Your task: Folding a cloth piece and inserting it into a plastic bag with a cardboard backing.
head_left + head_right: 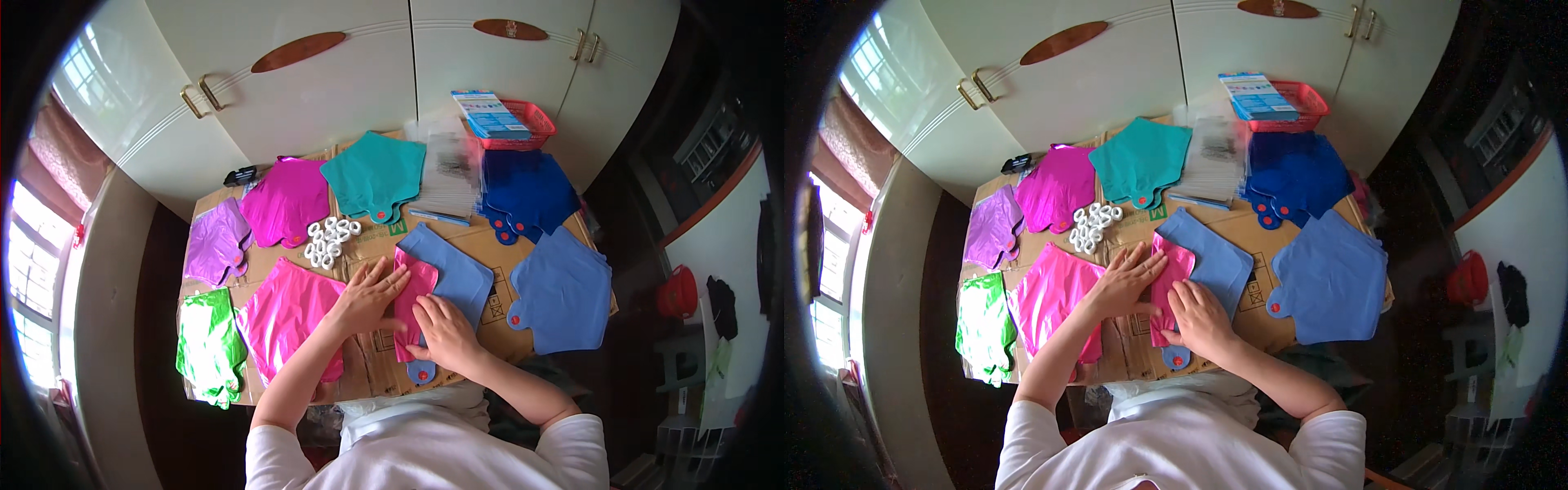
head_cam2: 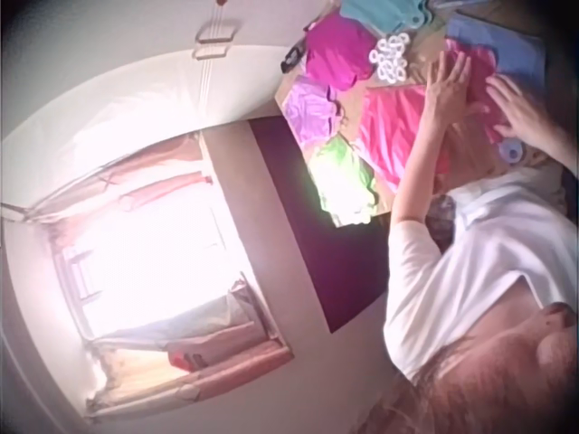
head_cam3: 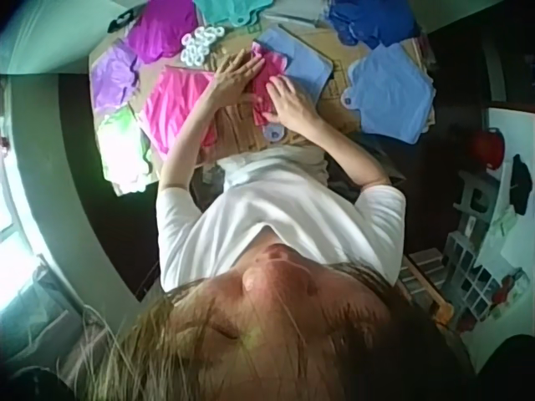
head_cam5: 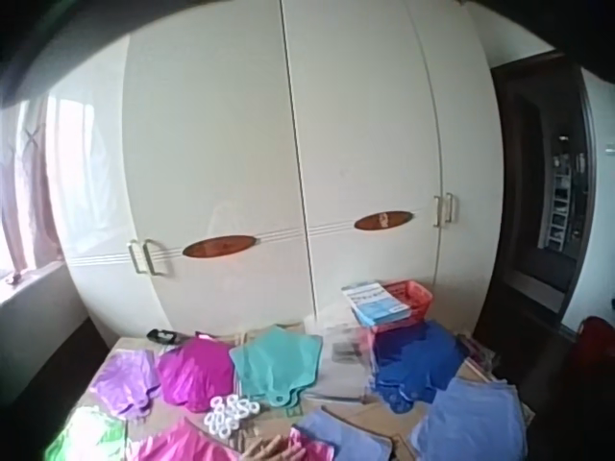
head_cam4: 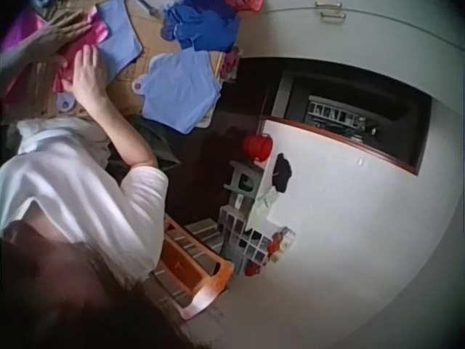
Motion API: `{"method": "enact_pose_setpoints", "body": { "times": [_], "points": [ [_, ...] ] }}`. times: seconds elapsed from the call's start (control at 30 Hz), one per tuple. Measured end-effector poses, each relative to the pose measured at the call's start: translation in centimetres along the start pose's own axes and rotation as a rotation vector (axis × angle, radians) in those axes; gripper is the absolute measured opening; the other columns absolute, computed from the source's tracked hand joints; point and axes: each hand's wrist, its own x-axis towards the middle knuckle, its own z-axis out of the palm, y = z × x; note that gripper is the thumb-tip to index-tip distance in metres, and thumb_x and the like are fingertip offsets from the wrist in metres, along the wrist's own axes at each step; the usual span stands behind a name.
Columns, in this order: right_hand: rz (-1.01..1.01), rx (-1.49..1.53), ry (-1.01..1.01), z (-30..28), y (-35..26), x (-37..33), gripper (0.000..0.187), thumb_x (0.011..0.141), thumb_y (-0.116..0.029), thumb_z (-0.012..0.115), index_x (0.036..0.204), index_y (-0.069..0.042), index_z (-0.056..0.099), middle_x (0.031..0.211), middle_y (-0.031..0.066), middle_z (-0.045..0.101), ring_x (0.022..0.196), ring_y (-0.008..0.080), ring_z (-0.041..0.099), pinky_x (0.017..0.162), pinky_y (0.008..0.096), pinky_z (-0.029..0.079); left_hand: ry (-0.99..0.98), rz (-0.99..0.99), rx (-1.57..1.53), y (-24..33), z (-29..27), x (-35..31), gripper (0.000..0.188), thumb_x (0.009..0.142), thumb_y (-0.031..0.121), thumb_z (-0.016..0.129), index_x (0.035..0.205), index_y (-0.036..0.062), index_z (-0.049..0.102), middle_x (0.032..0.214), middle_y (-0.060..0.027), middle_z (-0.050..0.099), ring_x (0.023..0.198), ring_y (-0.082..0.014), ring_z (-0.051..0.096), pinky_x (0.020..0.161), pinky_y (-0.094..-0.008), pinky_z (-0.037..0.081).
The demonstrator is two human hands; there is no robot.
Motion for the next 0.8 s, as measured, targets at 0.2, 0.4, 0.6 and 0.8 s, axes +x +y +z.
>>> {"method": "enact_pose_setpoints", "body": {
  "times": [0.2, 0.4, 0.6, 0.8],
  "points": [
    [-0.008, -0.003, -0.004, 0.1, 0.0, -0.2, 0.073, 0.067, -0.042, 0.075, 0.118, 0.004, 0.050, 0.125, 0.0187, 0.047, 0.120, 0.0316, 0.043, 0.104, 0.0414, 0.036, 0.053, -0.078, 0.042, -2.2, 0.5, 2.8, 0.071, 0.090, 0.058, 0.042, 0.147, 0.0176, 0.029, 0.150, -0.0012, 0.031, 0.142, -0.0285, 0.019, 0.114, -0.0513, 0.015],
    [-0.024, 0.028, 0.006, 0.5, 0.5, -0.2, 0.075, 0.067, -0.043, 0.075, 0.119, 0.005, 0.050, 0.126, 0.0182, 0.046, 0.120, 0.0320, 0.042, 0.105, 0.0417, 0.035, 0.217, -0.052, 0.166, -2.9, 0.7, 4.2, 0.060, 0.093, 0.044, 0.046, 0.142, 0.0107, 0.037, 0.147, -0.0062, 0.037, 0.141, -0.0281, 0.023, 0.113, -0.0502, 0.017],
    [-0.070, 0.093, -0.036, 0.5, 1.3, -0.6, 0.074, 0.068, -0.044, 0.074, 0.119, 0.003, 0.049, 0.128, 0.0180, 0.045, 0.121, 0.0326, 0.041, 0.106, 0.0428, 0.034, 0.236, 0.252, 0.214, -1.0, -0.1, 1.5, 0.062, 0.086, 0.036, 0.054, 0.134, -0.0011, 0.044, 0.142, -0.0134, 0.041, 0.137, -0.0269, 0.031, 0.113, -0.0426, 0.022],
    [-0.139, 0.140, -0.078, -0.2, 1.6, -0.7, 0.075, 0.068, -0.043, 0.074, 0.121, 0.002, 0.047, 0.129, 0.0165, 0.044, 0.124, 0.0315, 0.042, 0.107, 0.0435, 0.033, 0.149, 0.138, -0.045, 1.9, -0.2, -2.0, 0.108, 0.067, 0.067, 0.064, 0.140, -0.0053, 0.031, 0.142, -0.0288, 0.032, 0.136, -0.0409, 0.027, 0.112, -0.0480, 0.021]
  ]
}}
